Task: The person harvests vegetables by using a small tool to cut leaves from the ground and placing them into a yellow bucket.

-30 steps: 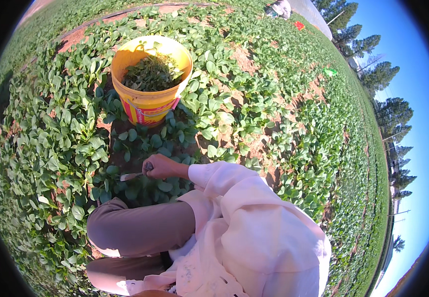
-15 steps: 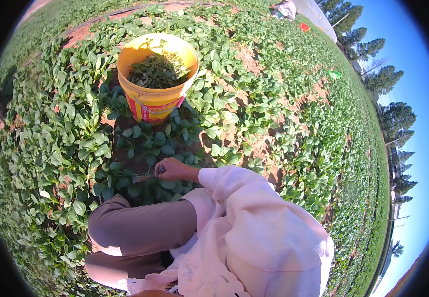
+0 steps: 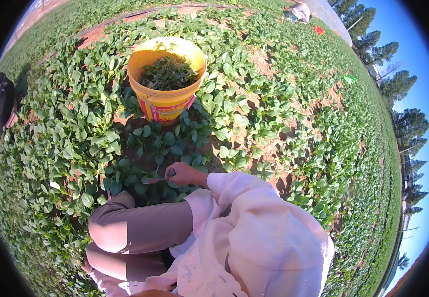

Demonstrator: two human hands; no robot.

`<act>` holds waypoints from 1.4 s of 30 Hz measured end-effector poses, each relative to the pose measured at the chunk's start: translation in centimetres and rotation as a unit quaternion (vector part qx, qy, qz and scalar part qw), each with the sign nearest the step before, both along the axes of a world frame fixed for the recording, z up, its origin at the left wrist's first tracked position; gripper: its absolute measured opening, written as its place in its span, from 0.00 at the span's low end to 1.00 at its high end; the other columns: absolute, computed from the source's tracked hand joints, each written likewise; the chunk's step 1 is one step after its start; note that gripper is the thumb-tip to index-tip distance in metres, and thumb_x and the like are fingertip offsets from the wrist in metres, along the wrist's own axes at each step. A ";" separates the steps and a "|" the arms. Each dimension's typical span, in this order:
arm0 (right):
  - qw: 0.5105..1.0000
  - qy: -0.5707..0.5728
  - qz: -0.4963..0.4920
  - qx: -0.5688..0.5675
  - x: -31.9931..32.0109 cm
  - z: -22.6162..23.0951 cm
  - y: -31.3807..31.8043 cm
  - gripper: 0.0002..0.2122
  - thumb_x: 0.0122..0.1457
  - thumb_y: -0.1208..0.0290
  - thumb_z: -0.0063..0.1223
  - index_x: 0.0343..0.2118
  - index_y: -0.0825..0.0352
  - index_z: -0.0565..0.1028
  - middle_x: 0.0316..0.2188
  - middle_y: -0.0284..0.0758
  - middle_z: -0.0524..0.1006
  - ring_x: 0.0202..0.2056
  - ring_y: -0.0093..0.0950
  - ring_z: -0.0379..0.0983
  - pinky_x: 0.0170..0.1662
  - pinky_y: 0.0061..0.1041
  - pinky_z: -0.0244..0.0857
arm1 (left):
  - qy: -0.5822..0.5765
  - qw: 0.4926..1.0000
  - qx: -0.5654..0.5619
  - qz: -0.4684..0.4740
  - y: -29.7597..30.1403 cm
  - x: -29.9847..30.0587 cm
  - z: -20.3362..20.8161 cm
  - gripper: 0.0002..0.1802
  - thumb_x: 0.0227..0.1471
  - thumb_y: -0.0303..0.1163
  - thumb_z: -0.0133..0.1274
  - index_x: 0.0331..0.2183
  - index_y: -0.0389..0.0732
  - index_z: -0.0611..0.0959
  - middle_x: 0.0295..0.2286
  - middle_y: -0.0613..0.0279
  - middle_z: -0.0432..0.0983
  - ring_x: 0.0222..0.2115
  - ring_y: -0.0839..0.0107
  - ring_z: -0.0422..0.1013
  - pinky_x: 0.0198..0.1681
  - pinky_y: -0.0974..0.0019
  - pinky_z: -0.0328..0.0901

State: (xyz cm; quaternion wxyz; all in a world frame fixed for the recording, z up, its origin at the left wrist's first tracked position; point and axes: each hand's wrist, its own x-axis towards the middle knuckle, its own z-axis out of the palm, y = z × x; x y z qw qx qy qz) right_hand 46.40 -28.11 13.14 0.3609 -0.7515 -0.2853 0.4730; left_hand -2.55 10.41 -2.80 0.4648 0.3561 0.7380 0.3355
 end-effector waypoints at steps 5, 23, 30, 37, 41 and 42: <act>0.999 -0.003 -0.032 -0.027 0.2 1.4 -1.2 0.06 0.49 0.75 0.52 0.30 0.66 0.78 0.14 0.31 0.72 0.14 0.20 0.67 0.17 0.21 0.62 | -0.066 0.962 0.263 -0.015 4.4 12.7 21.2 0.24 0.50 0.38 0.60 0.43 0.30 0.75 0.32 0.55 0.75 0.26 0.70 0.72 0.26 0.70 0.68; 0.998 -0.019 -0.004 0.052 2.6 3.4 0.8 0.04 0.55 0.77 0.52 0.33 0.66 0.77 0.13 0.23 0.66 0.15 0.12 0.58 0.18 0.15 0.50 | -0.138 0.816 0.178 -0.532 -0.9 30.4 28.6 0.15 0.56 0.34 0.50 0.45 0.40 0.77 0.40 0.62 0.77 0.40 0.72 0.75 0.44 0.68 0.68; 0.984 0.034 0.115 0.130 1.8 6.6 10.8 0.07 0.58 0.76 0.50 0.38 0.67 0.75 0.16 0.24 0.66 0.13 0.11 0.55 0.14 0.12 0.45 | -0.089 0.978 0.158 -0.101 -10.4 0.3 26.2 0.08 0.54 0.28 0.52 0.36 0.35 0.78 0.30 0.59 0.77 0.25 0.72 0.74 0.28 0.69 0.71; 0.888 -0.127 0.425 0.123 -4.4 12.2 24.3 0.05 0.59 0.76 0.52 0.38 0.67 0.75 0.20 0.21 0.70 0.23 0.09 0.62 0.27 0.10 0.53 | 0.096 0.984 -0.052 -0.139 -28.5 -10.6 9.1 0.15 0.55 0.36 0.49 0.42 0.39 0.78 0.30 0.58 0.79 0.27 0.68 0.77 0.30 0.65 0.71; 0.784 -0.254 0.558 0.099 -11.6 15.0 31.1 0.06 0.61 0.69 0.51 0.38 0.64 0.75 0.16 0.18 0.61 0.18 0.08 0.53 0.21 0.11 0.44 | 0.319 0.926 0.004 -0.201 -34.9 -4.4 -0.3 0.18 0.53 0.42 0.50 0.46 0.50 0.78 0.43 0.62 0.74 0.43 0.62 0.70 0.41 0.52 0.65; 0.767 -0.218 0.594 0.107 -11.8 14.0 32.9 0.07 0.62 0.67 0.51 0.39 0.63 0.74 0.15 0.18 0.61 0.16 0.08 0.53 0.19 0.12 0.43 | 0.344 0.909 -0.010 -0.236 -35.7 -1.9 -0.3 0.19 0.52 0.43 0.50 0.47 0.52 0.78 0.48 0.63 0.70 0.50 0.59 0.65 0.46 0.48 0.62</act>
